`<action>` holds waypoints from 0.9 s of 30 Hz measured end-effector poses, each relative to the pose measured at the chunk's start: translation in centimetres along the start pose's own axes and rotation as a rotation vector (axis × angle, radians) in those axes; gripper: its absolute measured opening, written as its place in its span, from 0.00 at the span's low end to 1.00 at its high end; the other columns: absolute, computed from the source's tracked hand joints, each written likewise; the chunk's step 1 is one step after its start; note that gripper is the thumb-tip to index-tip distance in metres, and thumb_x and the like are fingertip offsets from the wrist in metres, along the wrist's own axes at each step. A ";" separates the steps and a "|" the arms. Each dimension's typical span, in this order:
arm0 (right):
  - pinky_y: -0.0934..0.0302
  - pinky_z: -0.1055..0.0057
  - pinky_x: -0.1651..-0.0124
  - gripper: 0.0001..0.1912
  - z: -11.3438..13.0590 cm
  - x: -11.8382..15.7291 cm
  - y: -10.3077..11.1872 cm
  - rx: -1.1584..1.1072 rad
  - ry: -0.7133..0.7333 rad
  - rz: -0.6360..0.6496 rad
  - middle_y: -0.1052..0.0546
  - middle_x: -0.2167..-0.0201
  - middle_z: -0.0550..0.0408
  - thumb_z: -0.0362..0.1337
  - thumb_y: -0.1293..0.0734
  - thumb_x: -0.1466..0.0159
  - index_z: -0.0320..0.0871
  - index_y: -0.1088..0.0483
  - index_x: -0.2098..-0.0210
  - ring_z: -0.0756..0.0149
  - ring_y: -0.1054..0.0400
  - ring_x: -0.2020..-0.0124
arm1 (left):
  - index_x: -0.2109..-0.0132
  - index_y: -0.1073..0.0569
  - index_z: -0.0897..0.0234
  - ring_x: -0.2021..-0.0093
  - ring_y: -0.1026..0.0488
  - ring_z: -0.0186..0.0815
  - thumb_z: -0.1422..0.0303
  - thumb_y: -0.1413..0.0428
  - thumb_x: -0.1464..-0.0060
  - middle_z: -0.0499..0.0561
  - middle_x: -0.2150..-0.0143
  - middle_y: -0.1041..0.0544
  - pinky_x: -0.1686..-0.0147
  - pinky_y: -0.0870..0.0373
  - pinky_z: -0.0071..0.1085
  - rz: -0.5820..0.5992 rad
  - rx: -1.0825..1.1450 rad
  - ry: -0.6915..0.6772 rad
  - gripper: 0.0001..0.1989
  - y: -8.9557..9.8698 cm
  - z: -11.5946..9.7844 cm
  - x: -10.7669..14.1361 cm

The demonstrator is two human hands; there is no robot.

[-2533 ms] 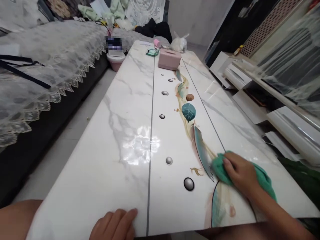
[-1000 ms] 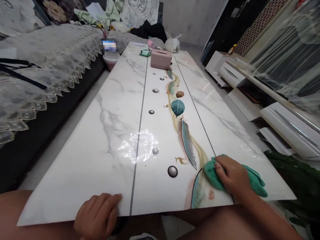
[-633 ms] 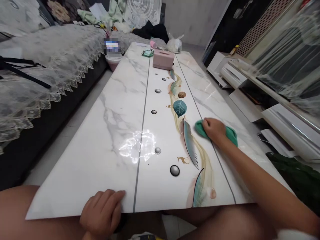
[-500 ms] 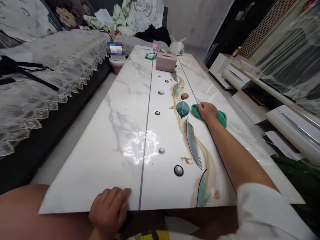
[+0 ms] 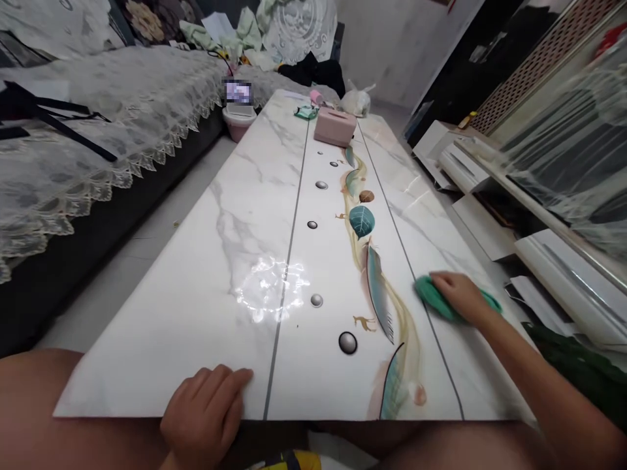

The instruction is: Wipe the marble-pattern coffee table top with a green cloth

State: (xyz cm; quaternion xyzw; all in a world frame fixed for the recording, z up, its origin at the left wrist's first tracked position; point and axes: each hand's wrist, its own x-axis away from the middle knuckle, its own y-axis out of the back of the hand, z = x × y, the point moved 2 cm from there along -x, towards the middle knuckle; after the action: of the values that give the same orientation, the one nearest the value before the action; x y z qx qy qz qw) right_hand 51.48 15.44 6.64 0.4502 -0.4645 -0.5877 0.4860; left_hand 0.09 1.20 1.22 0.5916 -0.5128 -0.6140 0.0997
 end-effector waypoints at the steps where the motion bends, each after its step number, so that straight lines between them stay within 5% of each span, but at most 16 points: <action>1: 0.34 0.53 0.60 0.19 -1.5 4.0 -0.1 -0.072 -0.058 0.009 0.19 0.64 0.39 0.52 0.39 0.40 0.51 0.22 0.74 0.44 0.23 0.60 | 0.55 0.27 0.60 0.72 0.35 0.35 0.77 0.50 0.36 0.47 0.69 0.25 0.69 0.43 0.33 0.001 0.001 0.025 0.09 0.0 0.0 0.0; 5: 0.30 0.44 0.58 0.14 -5.7 16.7 -0.2 -0.166 -0.198 -0.108 0.18 0.63 0.42 0.59 0.36 0.48 0.64 0.22 0.75 0.38 0.23 0.58 | 0.55 0.26 0.60 0.71 0.33 0.35 0.74 0.51 0.34 0.48 0.69 0.24 0.69 0.41 0.33 -0.038 -0.018 0.020 0.09 0.1 0.1 0.4; 8: 0.28 0.43 0.56 0.15 -6.0 18.1 -0.3 -0.119 -0.175 -0.121 0.18 0.63 0.46 0.57 0.36 0.45 0.60 0.22 0.72 0.39 0.22 0.57 | 0.54 0.26 0.60 0.72 0.31 0.34 0.74 0.50 0.35 0.48 0.68 0.23 0.69 0.39 0.33 -0.027 -0.028 -0.052 0.09 0.1 0.3 0.7; 11: 0.29 0.46 0.56 0.15 -4.4 13.6 -0.1 -0.094 -0.107 -0.130 0.18 0.61 0.46 0.55 0.38 0.41 0.57 0.25 0.71 0.40 0.23 0.56 | 0.55 0.26 0.59 0.73 0.32 0.33 0.76 0.50 0.37 0.47 0.70 0.24 0.70 0.40 0.33 -0.030 -0.025 -0.017 0.10 0.2 0.4 0.5; 16: 0.41 0.58 0.62 0.17 -0.6 1.0 0.2 0.036 -0.040 -0.083 0.20 0.65 0.42 0.46 0.44 0.35 0.48 0.31 0.75 0.48 0.27 0.61 | 0.57 0.26 0.61 0.73 0.33 0.34 0.77 0.50 0.37 0.48 0.71 0.25 0.70 0.41 0.32 -0.084 -0.031 -0.016 0.10 0.2 -0.1 -0.1; 22: 0.53 0.65 0.64 0.20 2.5 -13.7 0.0 0.119 -0.157 -0.065 0.21 0.60 0.40 0.41 0.45 0.30 0.40 0.24 0.64 0.56 0.33 0.60 | 0.56 0.26 0.62 0.72 0.32 0.34 0.78 0.49 0.38 0.49 0.70 0.24 0.70 0.39 0.32 -0.071 -0.063 -0.080 0.10 0.2 0.6 0.4; 27: 0.51 0.69 0.65 0.21 2.2 -16.3 0.3 0.098 -0.190 -0.041 0.20 0.57 0.44 0.43 0.44 0.30 0.42 0.21 0.60 0.58 0.32 0.59 | 0.56 0.25 0.64 0.73 0.29 0.30 0.76 0.47 0.39 0.47 0.69 0.22 0.70 0.35 0.29 -0.009 -0.106 -0.271 0.08 0.6 2.1 1.2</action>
State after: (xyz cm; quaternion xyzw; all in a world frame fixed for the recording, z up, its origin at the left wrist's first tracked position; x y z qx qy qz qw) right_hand 51.36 31.73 8.59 0.4251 -0.5275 -0.6142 0.4048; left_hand -2.29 1.12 0.44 0.4995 -0.4858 -0.7149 0.0581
